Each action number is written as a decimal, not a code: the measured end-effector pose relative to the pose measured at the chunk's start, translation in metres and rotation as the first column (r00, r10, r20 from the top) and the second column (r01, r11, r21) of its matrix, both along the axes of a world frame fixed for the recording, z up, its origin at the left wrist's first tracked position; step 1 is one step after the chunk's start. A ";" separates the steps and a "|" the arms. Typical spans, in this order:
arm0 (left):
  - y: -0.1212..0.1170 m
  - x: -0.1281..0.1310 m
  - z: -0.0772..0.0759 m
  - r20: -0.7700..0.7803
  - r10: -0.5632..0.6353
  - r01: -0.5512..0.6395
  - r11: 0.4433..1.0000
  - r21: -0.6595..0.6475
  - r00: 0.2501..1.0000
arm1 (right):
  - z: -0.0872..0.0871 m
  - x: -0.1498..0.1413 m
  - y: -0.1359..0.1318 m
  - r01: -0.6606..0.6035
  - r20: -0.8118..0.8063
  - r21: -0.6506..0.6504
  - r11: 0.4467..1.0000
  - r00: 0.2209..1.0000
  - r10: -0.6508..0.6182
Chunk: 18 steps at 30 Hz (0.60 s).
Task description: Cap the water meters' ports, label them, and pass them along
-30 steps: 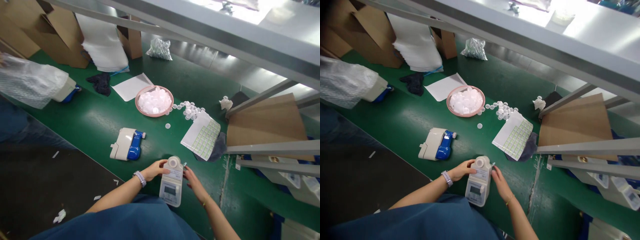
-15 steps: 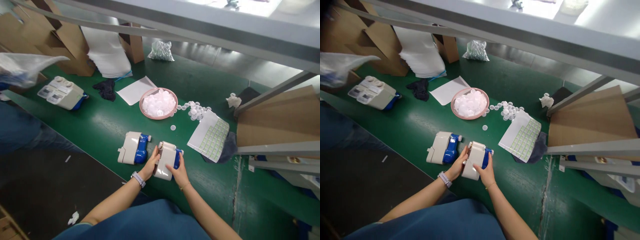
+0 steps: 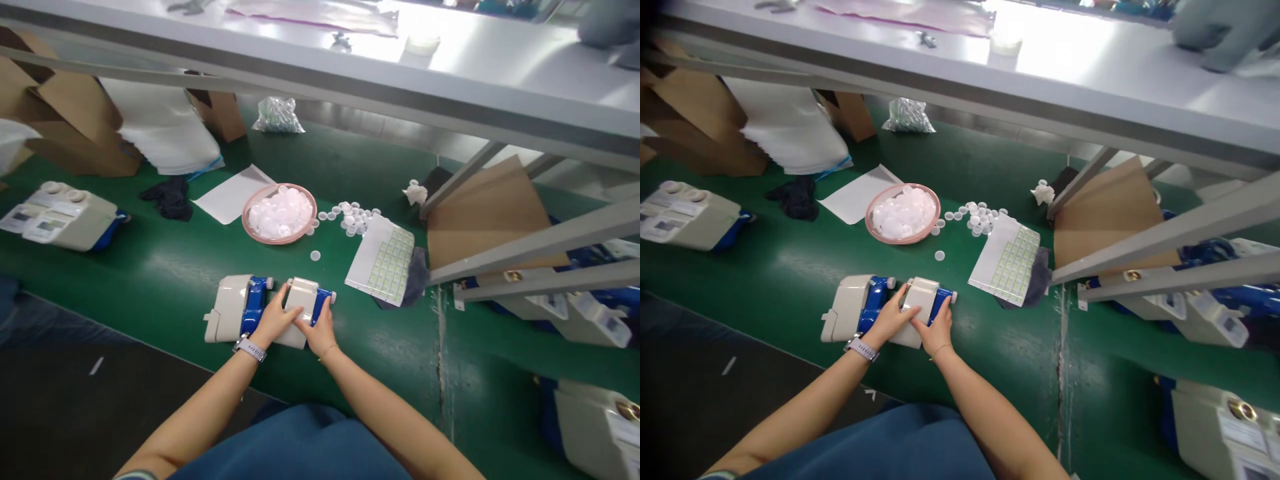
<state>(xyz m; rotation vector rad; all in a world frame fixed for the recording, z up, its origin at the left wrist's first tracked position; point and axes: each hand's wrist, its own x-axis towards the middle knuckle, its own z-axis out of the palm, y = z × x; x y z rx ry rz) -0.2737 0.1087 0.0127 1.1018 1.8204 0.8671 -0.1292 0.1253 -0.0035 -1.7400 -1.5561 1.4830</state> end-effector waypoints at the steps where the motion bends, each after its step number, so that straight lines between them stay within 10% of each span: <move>1: 0.000 0.002 0.003 -0.036 0.004 -0.004 1.000 0.006 0.999 | 0.002 0.002 0.001 -0.021 -0.024 -0.005 1.000 1.000 0.021; 7: -0.008 0.044 0.037 -0.243 0.102 -0.025 0.954 0.300 0.965 | 0.029 0.074 -0.001 -0.073 -0.203 0.143 0.987 0.974 0.101; 13: 0.006 0.176 0.063 -0.060 -0.359 0.362 0.891 0.275 0.931 | 0.096 0.274 -0.024 0.322 -0.255 0.265 0.909 0.932 -0.256; 16: 0.010 0.287 0.058 0.222 -0.578 0.553 0.816 0.171 0.785 | 0.120 0.436 -0.040 0.565 -0.199 0.454 0.689 0.818 -0.539; 18: 0.012 0.371 0.046 0.425 -0.617 0.649 0.756 0.088 0.662 | 0.122 0.557 -0.049 0.690 -0.150 0.618 0.376 0.573 -0.806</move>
